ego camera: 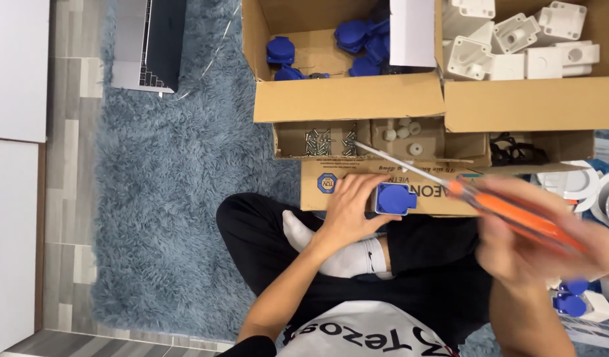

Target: The person sits on the floor and assembles a blue electrical socket cover onto a white socket base. They insert a small white plastic piece into the cover, then use a screwdriver to tighten screws on the cover, securing it to the base.

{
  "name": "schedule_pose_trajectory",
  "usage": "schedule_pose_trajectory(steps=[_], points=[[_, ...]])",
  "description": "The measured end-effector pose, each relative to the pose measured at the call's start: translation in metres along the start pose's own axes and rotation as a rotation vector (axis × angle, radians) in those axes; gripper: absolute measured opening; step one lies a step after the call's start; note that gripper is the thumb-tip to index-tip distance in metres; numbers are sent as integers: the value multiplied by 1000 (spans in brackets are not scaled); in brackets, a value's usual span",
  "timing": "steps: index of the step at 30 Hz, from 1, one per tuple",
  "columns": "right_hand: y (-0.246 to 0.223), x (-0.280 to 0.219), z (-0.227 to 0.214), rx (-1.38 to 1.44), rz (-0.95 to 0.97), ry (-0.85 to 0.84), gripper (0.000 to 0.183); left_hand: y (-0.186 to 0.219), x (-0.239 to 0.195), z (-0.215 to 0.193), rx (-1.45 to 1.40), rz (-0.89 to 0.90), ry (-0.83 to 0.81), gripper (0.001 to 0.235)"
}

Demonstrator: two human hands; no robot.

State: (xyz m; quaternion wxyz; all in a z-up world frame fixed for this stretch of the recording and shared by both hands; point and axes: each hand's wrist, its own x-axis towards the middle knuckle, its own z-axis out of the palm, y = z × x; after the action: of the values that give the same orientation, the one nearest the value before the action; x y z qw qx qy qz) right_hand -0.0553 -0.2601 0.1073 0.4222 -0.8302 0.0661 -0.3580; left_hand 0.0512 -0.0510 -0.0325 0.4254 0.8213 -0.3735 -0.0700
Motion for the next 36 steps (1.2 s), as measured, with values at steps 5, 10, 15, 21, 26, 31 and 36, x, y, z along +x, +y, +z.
schedule_pose_trajectory(steps=[5,10,15,21,26,31,36], points=[[11,39,61,179,-255,-192,47,-1,-1,1,49,85,53,80],[42,37,96,141,-253,-215,43,-3,-2,6,14,134,170,71],[47,35,109,87,-324,-154,47,-5,-2,11,-47,159,242,68],[36,39,97,88,-403,-142,43,0,-3,6,-30,143,234,73],[7,34,61,201,-339,-132,52,15,-4,-11,-20,48,97,84],[-11,21,32,191,-292,34,45,28,-14,-29,-215,-19,138,81],[-18,7,2,176,-205,160,42,38,-22,-54,-324,-63,273,53]])
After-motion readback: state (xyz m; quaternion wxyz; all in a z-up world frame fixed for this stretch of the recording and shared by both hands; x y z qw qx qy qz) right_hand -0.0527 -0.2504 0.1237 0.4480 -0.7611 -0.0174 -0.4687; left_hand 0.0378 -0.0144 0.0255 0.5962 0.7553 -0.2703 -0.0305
